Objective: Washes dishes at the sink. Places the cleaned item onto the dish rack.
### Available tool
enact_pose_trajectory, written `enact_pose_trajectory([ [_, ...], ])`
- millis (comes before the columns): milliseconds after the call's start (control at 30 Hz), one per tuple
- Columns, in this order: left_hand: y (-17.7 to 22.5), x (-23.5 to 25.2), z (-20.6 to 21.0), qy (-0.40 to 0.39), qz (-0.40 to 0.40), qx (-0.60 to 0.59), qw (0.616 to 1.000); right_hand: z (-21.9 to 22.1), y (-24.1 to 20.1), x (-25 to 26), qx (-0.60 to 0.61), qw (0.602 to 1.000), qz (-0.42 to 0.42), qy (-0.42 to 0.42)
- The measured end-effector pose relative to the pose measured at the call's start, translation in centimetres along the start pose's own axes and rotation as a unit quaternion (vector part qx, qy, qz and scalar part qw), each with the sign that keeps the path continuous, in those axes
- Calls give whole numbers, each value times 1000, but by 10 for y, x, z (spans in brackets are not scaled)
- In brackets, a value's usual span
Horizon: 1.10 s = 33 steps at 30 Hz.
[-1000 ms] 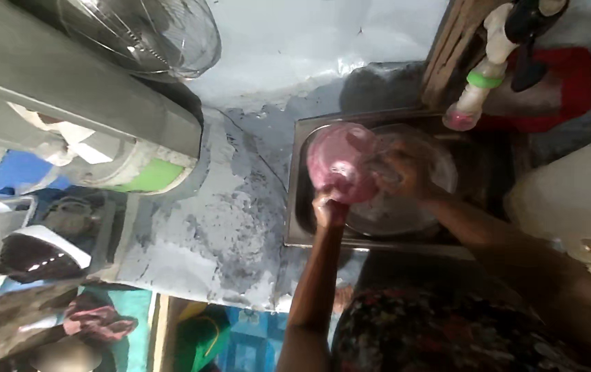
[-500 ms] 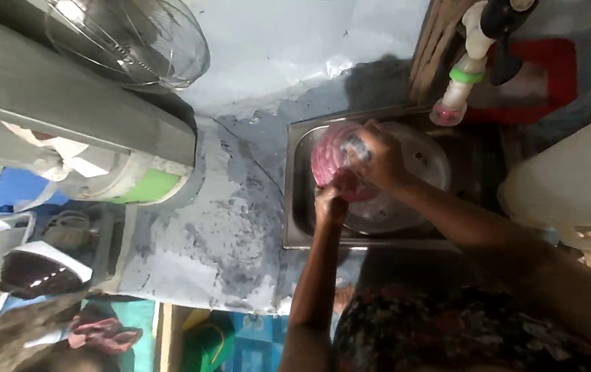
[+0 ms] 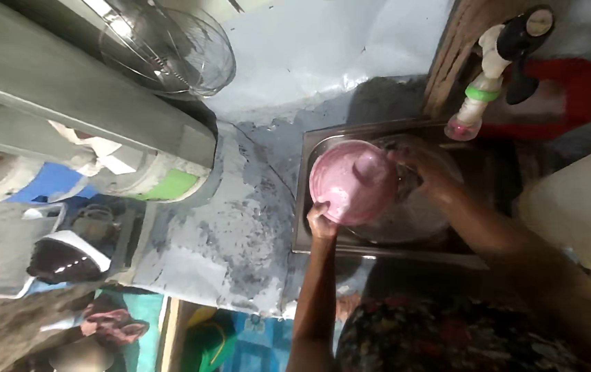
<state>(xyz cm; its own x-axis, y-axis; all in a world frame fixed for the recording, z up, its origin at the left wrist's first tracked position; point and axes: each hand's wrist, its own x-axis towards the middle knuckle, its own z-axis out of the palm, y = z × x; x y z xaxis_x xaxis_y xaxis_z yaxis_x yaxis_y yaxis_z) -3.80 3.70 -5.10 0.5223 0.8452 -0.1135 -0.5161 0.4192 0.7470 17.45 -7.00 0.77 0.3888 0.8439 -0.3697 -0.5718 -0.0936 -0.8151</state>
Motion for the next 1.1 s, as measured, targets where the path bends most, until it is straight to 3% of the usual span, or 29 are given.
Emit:
enact_pose_trajectory([
  [100,-10,15,-2,42,-32,124,991,17,-2,-14,-24,999,-25,13],
  [167,-14,17,2,2,-57,227,972,27,-1,-16,-154,981,-115,9],
  [200,-14,16,13,-6,-69,237,969,29,2,-15,-267,945,-187,-6],
  [300,-9,4,52,26,-88,174,980,33,25,-14,-554,744,-367,-65],
  [367,-13,2,58,69,-63,147,985,33,42,-17,-631,670,-371,-121],
  [400,-16,5,54,75,-54,144,985,31,48,-18,-643,660,-361,-139],
  [500,-26,15,35,64,-41,151,986,29,45,-19,-611,704,-340,-122],
  [600,-37,16,29,82,-35,135,987,31,15,-19,-538,760,-361,-49],
  [667,-42,14,30,94,-32,137,986,30,3,-4,-472,766,-437,-4],
  [733,-43,13,34,78,-9,153,985,27,1,13,-463,783,-414,-21],
  [800,-40,13,42,48,21,185,981,25,11,21,-521,770,-355,-102],
  [867,-36,11,53,16,49,213,976,34,21,24,-608,723,-287,-160],
  [967,-35,2,69,20,61,237,969,43,13,30,-677,674,-293,-38],
  [1033,-33,7,69,6,82,245,966,45,11,36,-664,682,-305,43],
  [1100,-31,17,65,1,89,248,965,50,20,31,-602,736,-309,4],
])
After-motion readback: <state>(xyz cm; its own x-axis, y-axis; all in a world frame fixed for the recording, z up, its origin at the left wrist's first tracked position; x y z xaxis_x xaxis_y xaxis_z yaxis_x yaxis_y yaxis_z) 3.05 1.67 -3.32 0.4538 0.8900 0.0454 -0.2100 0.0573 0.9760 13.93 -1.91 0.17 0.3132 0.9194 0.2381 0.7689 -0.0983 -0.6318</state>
